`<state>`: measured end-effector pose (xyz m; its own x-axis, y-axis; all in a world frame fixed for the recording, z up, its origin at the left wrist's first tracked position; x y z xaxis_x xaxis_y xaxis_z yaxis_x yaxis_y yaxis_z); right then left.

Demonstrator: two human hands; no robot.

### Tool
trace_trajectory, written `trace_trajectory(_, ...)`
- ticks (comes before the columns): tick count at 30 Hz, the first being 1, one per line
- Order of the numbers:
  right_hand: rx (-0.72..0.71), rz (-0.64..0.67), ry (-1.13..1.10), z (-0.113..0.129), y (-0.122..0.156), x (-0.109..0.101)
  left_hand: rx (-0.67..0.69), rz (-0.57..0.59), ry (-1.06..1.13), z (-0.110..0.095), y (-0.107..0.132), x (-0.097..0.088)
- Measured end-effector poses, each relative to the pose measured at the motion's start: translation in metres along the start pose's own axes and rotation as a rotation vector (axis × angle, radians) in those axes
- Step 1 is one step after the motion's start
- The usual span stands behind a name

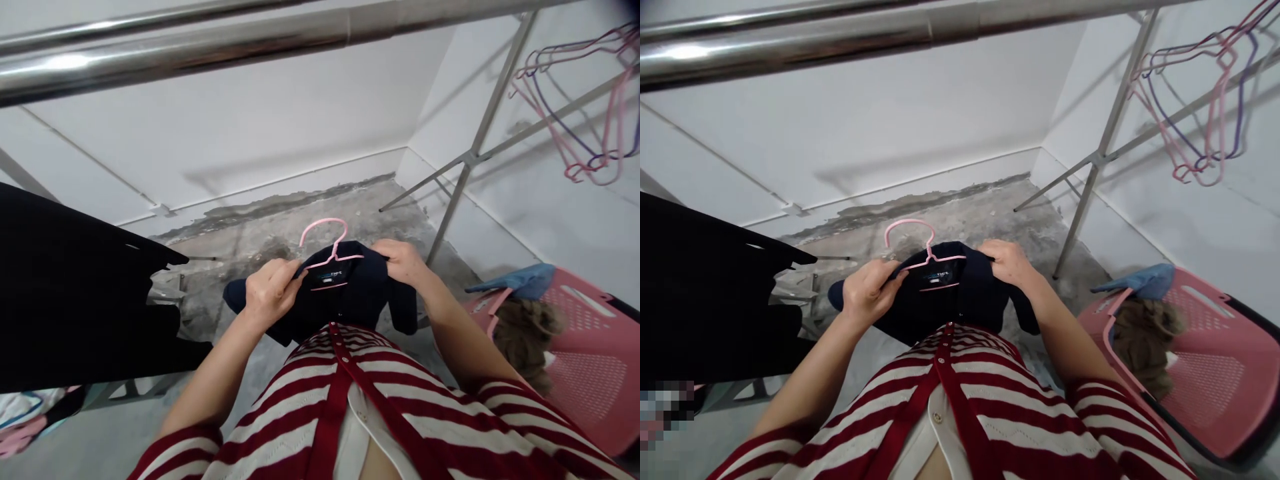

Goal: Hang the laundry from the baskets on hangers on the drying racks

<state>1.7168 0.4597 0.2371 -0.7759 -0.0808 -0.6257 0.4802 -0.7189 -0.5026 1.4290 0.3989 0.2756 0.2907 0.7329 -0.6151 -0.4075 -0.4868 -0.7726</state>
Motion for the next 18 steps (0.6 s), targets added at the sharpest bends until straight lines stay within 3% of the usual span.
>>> trace_trajectory(3,0.087,0.133,-0.065,-0.014,0.009,-0.013,0.009,-0.072,-0.063,0.010,-0.001,-0.009)
trace_trajectory(5,0.225,0.125,-0.152,-0.026,0.015,-0.020,0.000,-0.112,-0.094,0.022,-0.002,-0.016)
trace_trajectory(7,0.370,-0.003,-0.265,-0.037,0.020,-0.021,0.005,-0.131,-0.131,0.035,-0.003,-0.021)
trace_trajectory(9,0.425,-0.210,-0.287,-0.041,0.023,-0.016,-0.016,-0.113,-0.193,0.044,0.000,-0.021)
trace_trajectory(12,0.331,-0.505,-0.061,-0.034,0.024,-0.004,-0.121,-0.102,-0.323,0.050,0.007,-0.017)
trace_trajectory(14,0.239,-0.602,0.072,-0.025,0.025,0.002,-0.171,-0.141,-0.376,0.050,0.013,-0.015)
trace_trajectory(16,0.143,-0.557,0.071,-0.018,0.026,0.002,-0.174,-0.208,-0.370,0.048,0.018,-0.014)
trace_trajectory(18,0.049,-0.418,-0.034,-0.012,0.027,-0.005,-0.148,-0.277,-0.328,0.048,0.021,-0.016)
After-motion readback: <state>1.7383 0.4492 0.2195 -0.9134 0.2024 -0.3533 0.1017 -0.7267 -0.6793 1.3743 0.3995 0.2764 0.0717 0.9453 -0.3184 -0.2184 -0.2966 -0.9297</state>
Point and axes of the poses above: each hand's wrist, its own y-axis away from the middle knuckle, its own x-axis out of the palm, z = x × y, the point moved 1 cm from there along -y, towards the middle knuckle, and after that the axes turned 12 degrees about -y, right-handed, at the moved point
